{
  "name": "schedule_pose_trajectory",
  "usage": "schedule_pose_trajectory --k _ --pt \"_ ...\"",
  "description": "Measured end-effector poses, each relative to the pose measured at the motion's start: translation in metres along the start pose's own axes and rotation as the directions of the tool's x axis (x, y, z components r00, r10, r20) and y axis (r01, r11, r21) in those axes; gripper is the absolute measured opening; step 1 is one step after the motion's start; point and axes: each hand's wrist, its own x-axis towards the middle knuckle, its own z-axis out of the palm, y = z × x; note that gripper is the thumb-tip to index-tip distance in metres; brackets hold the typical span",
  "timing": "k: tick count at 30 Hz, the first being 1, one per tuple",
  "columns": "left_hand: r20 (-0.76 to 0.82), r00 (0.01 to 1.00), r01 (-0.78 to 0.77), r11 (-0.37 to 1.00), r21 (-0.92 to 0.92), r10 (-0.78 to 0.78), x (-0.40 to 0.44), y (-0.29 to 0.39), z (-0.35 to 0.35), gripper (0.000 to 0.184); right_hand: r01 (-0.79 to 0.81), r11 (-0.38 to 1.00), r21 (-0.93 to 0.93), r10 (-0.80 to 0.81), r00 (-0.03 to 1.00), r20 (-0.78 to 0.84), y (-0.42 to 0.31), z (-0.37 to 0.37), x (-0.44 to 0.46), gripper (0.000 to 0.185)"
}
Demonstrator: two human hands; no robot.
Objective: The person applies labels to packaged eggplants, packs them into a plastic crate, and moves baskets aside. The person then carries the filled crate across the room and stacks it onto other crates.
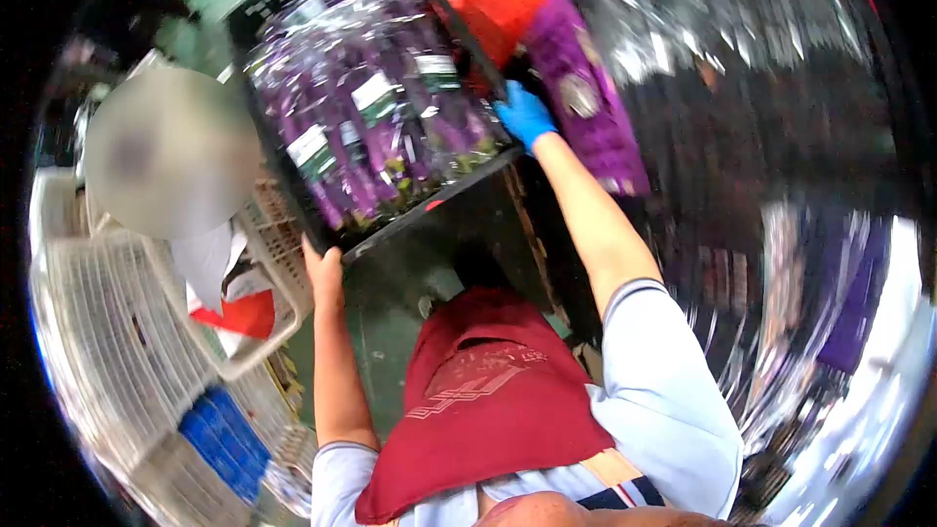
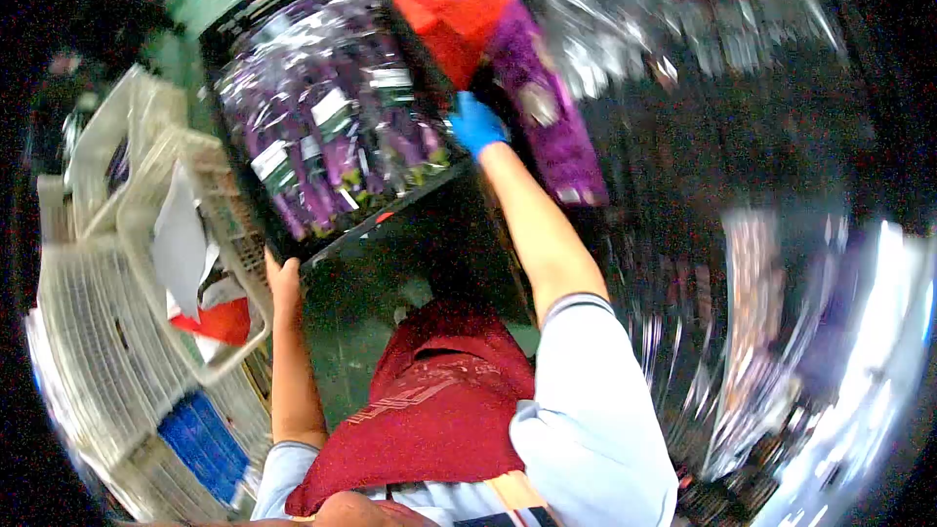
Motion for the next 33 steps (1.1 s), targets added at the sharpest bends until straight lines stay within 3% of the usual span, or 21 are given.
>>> schedule_pose_trajectory --k 1,3,5,8,9,10,11,12,13,14,15,17,19,21,25,26,29,33 --pt "-0.099 0.992 0.090 0.990 0.109 -0.079 -0.001 0.007 0.002 0.064 0.012 0.999 -0.034 -0.011 1.000 0.016 -0.002 0.005 0.009 0.047" --pt "0.016 1.000 -0.012 0.998 0.068 0.011 -0.007 0.002 -0.001 0.065 0.000 0.997 -0.079 -0.001 1.000 -0.022 -0.007 -0.013 -0.009 0.050" --pt "-0.011 0.999 0.047 0.996 -0.080 -0.048 -0.029 0.020 0.001 0.067 0.090 0.991 -0.095 -0.097 0.992 -0.076 0.008 -0.010 -0.010 0.051" --pt "0.024 0.982 0.189 0.974 -0.127 -0.188 -0.043 0.044 0.001 0.068 0.002 0.996 -0.094 -0.006 0.999 -0.036 -0.021 -0.041 -0.033 0.042" --pt "0.034 0.966 0.260 0.958 -0.117 -0.258 -0.020 0.029 0.003 0.068 0.012 0.999 -0.048 -0.012 1.000 -0.016 -0.012 -0.015 -0.002 0.037" --pt "-0.026 0.974 0.224 0.974 -0.045 -0.225 -0.007 -0.007 -0.002 0.068 0.014 1.000 -0.007 -0.014 1.000 -0.006 -0.017 -0.016 0.002 0.034" --pt "-0.185 0.919 0.366 0.928 0.077 -0.347 -0.012 0.010 0.009 0.068 -0.044 0.999 0.009 0.043 0.997 0.057 -0.026 -0.026 0.005 0.030" --pt "-0.135 0.932 0.342 0.940 0.012 -0.337 -0.025 0.034 0.014 0.069 -0.038 0.999 -0.030 0.039 0.998 0.041 -0.027 -0.029 0.008 0.026" --pt "-0.074 0.944 0.322 0.947 0.000 -0.321 -0.016 0.005 0.007 0.069 -0.007 1.000 -0.021 0.007 0.999 0.033 -0.028 -0.032 0.010 0.029" --pt "-0.213 0.941 0.267 0.964 -0.009 -0.262 -0.021 0.009 0.018 0.068 0.019 0.999 -0.027 -0.018 0.999 0.042 -0.024 -0.027 0.018 0.030" --pt "-0.101 0.962 0.235 0.956 -0.177 -0.255 -0.011 -0.023 0.007 0.067 0.057 0.998 -0.025 -0.056 0.998 0.029 -0.022 -0.020 0.024 0.031" --pt "-0.158 0.959 0.226 0.970 -0.087 -0.237 -0.018 -0.018 0.020 0.067 0.166 0.985 0.047 -0.161 0.982 -0.104 -0.005 0.004 0.017 0.029" --pt "-0.133 0.947 0.287 0.956 -0.065 -0.293 -0.015 -0.012 0.015 0.067 0.090 0.992 0.083 -0.088 0.996 -0.029 -0.010 0.005 0.018 0.027" --pt "-0.289 0.903 0.349 0.935 0.063 -0.318 -0.001 -0.016 0.009 0.068 0.018 0.996 0.084 -0.021 0.999 0.046 -0.026 -0.002 0.011 0.024" --pt "-0.122 0.942 0.303 0.949 -0.083 -0.312 -0.019 0.008 0.022 0.069 0.062 0.994 0.094 -0.060 0.998 -0.021 -0.012 -0.012 0.003 0.025" --pt "-0.151 0.929 0.341 0.940 -0.012 -0.339 -0.015 0.007 0.017 0.070 0.098 0.990 0.105 -0.093 0.994 -0.048 -0.011 -0.008 0.002 0.027" --pt "-0.109 0.940 0.317 0.945 -0.084 -0.325 -0.007 0.009 0.014 0.072 0.060 0.995 0.082 -0.060 0.998 -0.009 -0.016 -0.009 0.005 0.029" --pt "-0.205 0.894 0.404 0.915 -0.013 -0.397 -0.031 0.045 0.035 0.065 0.078 0.991 0.104 -0.078 0.997 -0.008 -0.013 -0.024 0.009 0.031"
